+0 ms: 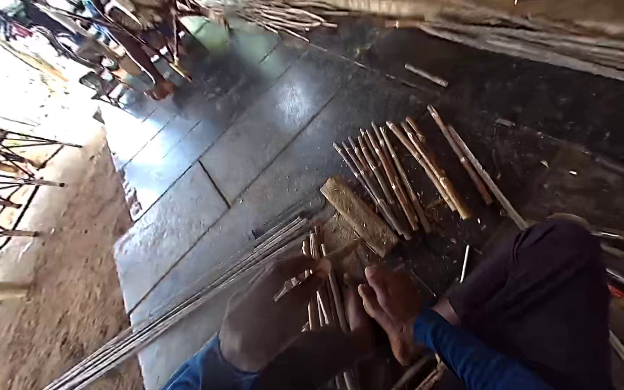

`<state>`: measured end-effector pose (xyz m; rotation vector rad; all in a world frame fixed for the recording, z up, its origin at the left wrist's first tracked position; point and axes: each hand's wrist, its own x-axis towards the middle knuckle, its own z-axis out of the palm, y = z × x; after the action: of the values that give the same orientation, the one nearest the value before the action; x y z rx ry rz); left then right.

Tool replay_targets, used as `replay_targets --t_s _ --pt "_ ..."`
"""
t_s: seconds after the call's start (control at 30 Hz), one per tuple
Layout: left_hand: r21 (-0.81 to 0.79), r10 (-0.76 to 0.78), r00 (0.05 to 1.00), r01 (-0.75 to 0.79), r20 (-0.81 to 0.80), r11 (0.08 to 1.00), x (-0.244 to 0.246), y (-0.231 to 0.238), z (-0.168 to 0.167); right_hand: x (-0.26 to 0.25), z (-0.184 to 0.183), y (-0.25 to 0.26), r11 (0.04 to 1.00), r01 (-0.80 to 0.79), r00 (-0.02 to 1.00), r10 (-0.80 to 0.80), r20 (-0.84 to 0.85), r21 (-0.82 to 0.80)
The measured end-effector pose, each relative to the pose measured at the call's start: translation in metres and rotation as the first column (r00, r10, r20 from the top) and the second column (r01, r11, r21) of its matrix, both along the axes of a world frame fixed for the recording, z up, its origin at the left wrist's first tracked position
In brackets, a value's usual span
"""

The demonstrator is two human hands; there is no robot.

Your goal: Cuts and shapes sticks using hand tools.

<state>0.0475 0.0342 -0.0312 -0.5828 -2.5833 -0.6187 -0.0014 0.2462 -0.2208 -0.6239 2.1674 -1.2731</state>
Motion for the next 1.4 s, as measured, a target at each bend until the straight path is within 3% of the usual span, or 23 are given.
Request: replay_targets --t_s 0.03,0.07,0.13,0.23,0.27,0.33,0.43,0.53,0.57,0.63,0.67,0.73,0.87,0.93,0.97,1.03,1.07,1.17,1.3,1.4 --pt "0.002 -0.007 1.000 0.007 -0.011 1.000 -0.004 0.000 0.000 -0.006 -0.001 0.002 1.000 -0.009 0.998 0.008 0.067 0.019" --pt "-0.005 -0.009 1.000 0.009 -0.021 1.000 -0.009 -0.002 0.002 -0.008 0.000 0.000 1.000 0.017 0.999 -0.016 0.030 -0.018" --pt "-0.016 0.028 0.998 -0.029 -0.051 0.999 -0.015 -0.002 0.002 -0.014 0.003 -0.006 0.991 0.029 0.984 -0.051 -0.173 -0.128" --pt "0.000 0.071 0.996 -0.071 -0.056 0.997 -0.008 0.005 0.006 -0.003 -0.003 -0.003 0.999 0.041 0.999 -0.040 0.012 -0.025" --pt "0.015 0.068 0.995 -0.067 -0.074 0.998 -0.013 0.004 0.006 -0.006 -0.003 -0.005 0.998 0.045 0.999 -0.045 0.000 -0.041" --pt "0.016 0.082 0.993 -0.081 -0.088 0.997 -0.019 0.001 0.003 -0.012 -0.004 -0.010 0.993 0.047 0.980 -0.067 -0.187 -0.107" --pt "0.017 0.096 0.994 -0.095 -0.058 0.995 -0.011 0.008 0.003 -0.006 -0.007 -0.002 0.999 0.013 1.000 -0.014 0.013 0.051" --pt "0.012 0.090 0.995 -0.089 -0.053 0.996 -0.027 0.002 0.003 -0.023 0.001 -0.010 0.998 0.063 0.974 -0.068 -0.216 -0.031" --pt "0.010 0.095 0.995 -0.095 -0.026 0.995 -0.020 0.004 0.003 -0.015 0.001 -0.009 0.998 0.063 0.981 -0.061 -0.186 0.003" --pt "0.015 0.079 0.997 -0.079 -0.011 0.997 -0.018 0.007 0.006 -0.016 -0.001 -0.004 0.994 0.018 0.999 -0.021 0.025 0.110" --pt "0.018 0.068 0.997 -0.068 -0.019 0.998 -0.024 0.005 0.007 -0.021 -0.001 -0.006 0.996 0.030 1.000 -0.030 0.001 0.085" --pt "0.020 0.069 0.997 -0.068 -0.040 0.997 -0.033 0.002 0.004 -0.026 0.001 -0.013 0.997 0.066 0.975 -0.074 -0.211 -0.046" --pt "0.004 0.051 0.999 -0.051 -0.020 0.999 -0.027 0.006 0.006 -0.016 -0.012 -0.013 0.993 0.097 0.983 -0.105 -0.149 -0.065" --pt "-0.044 0.062 0.998 -0.062 0.003 0.997 -0.031 0.004 0.001 -0.019 -0.008 -0.012 0.987 0.073 0.969 -0.104 -0.222 -0.144" --pt "-0.075 0.072 0.997 -0.069 0.041 0.995 -0.029 0.003 -0.003 -0.014 -0.009 -0.010 0.995 0.059 0.976 -0.074 -0.204 -0.082" --pt "-0.097 0.067 0.991 -0.056 0.114 0.994 -0.024 0.000 -0.011 -0.013 -0.010 -0.007 0.993 0.005 1.000 -0.008 0.025 0.122" --pt "-0.095 0.068 0.990 -0.056 0.123 0.994 -0.025 -0.001 -0.012 -0.019 -0.008 -0.006 0.991 0.009 0.998 -0.018 0.060 0.136" --pt "-0.142 0.120 0.989 -0.107 0.090 0.984 -0.026 -0.002 -0.015 -0.023 -0.008 -0.009 0.997 0.067 0.992 -0.064 -0.113 0.024" --pt "-0.205 0.102 0.994 -0.091 0.045 0.975 -0.032 -0.003 -0.013 -0.020 -0.014 -0.010 0.989 0.136 0.989 -0.139 -0.053 -0.061" --pt "-0.131 0.113 0.993 -0.115 -0.022 0.985 -0.036 0.000 -0.009 -0.020 -0.003 -0.006 0.986 0.107 0.983 -0.125 -0.136 -0.127"
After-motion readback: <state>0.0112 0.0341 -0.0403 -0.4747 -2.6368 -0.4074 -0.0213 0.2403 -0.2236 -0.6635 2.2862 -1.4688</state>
